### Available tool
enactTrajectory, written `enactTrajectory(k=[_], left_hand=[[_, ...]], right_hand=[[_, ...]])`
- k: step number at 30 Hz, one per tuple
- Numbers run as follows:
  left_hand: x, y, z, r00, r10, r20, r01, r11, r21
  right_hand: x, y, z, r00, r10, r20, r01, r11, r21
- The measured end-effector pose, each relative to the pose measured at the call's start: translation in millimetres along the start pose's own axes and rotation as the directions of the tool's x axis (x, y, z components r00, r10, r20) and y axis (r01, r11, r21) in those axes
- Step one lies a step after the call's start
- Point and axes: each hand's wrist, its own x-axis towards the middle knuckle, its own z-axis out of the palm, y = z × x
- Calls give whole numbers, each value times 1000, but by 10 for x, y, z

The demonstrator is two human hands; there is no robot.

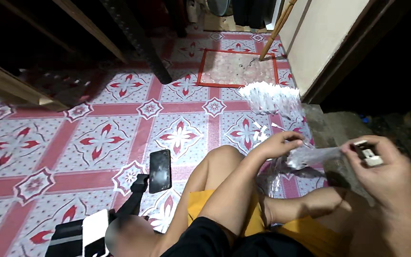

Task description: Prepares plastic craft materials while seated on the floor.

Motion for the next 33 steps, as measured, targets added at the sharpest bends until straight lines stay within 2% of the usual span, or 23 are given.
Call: enactTrajectory(k=[3, 5, 7, 8, 9, 10, 11, 13, 16, 18, 19, 20, 21, 22, 23, 24, 25, 27, 29, 31, 33], left_hand=[[-108, 82, -225, 987, -58, -151, 58, 998, -6], [-80, -37, -264, 973, -128, -190, 133, 991, 14], [14, -290, -225, 968, -171, -183, 184, 981, 60], [68, -424, -186, 968, -187, -167, 204, 975, 89], [119, -552, -137, 967, -202, -152, 220, 969, 111], [174, -677, -84, 966, -221, -137, 239, 961, 141], [232, -789, -37, 963, -239, -127, 259, 951, 168], [273, -865, -6, 960, -259, -109, 277, 941, 195], [118, -579, -127, 958, -260, -120, 279, 940, 198], [43, -451, -216, 943, -294, -154, 323, 921, 220], [35, -447, -244, 928, -326, -183, 363, 900, 239], [35, -477, -271, 906, -361, -222, 413, 871, 265], [29, -513, -306, 882, -391, -263, 458, 841, 287], [4, -517, -353, 856, -419, -304, 504, 809, 303], [-40, -446, -420, 827, -457, -328, 550, 781, 297], [-89, -308, -501, 797, -505, -331, 593, 758, 271], [-119, -227, -559, 772, -533, -346, 624, 739, 254], [-137, -196, -611, 730, -562, -388, 667, 708, 232], [-133, -247, -601, 700, -593, -399, 704, 667, 243], [-140, -245, -543, 673, -644, -364, 739, 607, 293], [-123, -49, -437, 634, -727, -264, 759, 519, 392]], right_hand=[[121, 150, -236, 999, -33, -25, 29, 988, -154], [414, 52, -171, 1000, -6, -16, 0, 950, -313], [762, -234, 38, 1000, 10, -23, -19, 911, -412], [908, -532, 124, 998, 68, -4, -63, 898, -435], [1062, -1004, 159, 963, 264, 51, -221, 887, -405], [1188, -1259, 219, 928, 370, 46, -325, 862, -388], [1277, -1310, 268, 915, 403, 19, -365, 848, -383], [1368, -1195, 318, 926, 372, -70, -371, 854, -365], [1380, -1067, 399, 915, 361, -180, -399, 875, -275], [1320, -998, 509, 876, 452, -171, -480, 856, -195], [1284, -867, 573, 839, 531, -121, -545, 817, -191], [1236, -537, 655, 798, 601, -46, -593, 770, -234], [1115, 101, 804, 800, 599, -5, -573, 763, -301], [822, 1145, 1183, 917, 338, -211, -393, 856, -337], [632, 1861, 1347, 917, 367, -158, -399, 849, -345], [469, 2295, 1443, 873, 484, -60, -472, 808, -353], [299, 2545, 1539, 810, 586, 12, -539, 753, -376], [-68, 2594, 1702, 686, 722, 96, -604, 638, -479], [-368, 2579, 1870, 566, 803, 188, -583, 551, -597], [-443, 2447, 1956, 476, 824, 306, -508, 542, -669], [-400, 2374, 2001, 445, 820, 361, -436, 550, -712]])
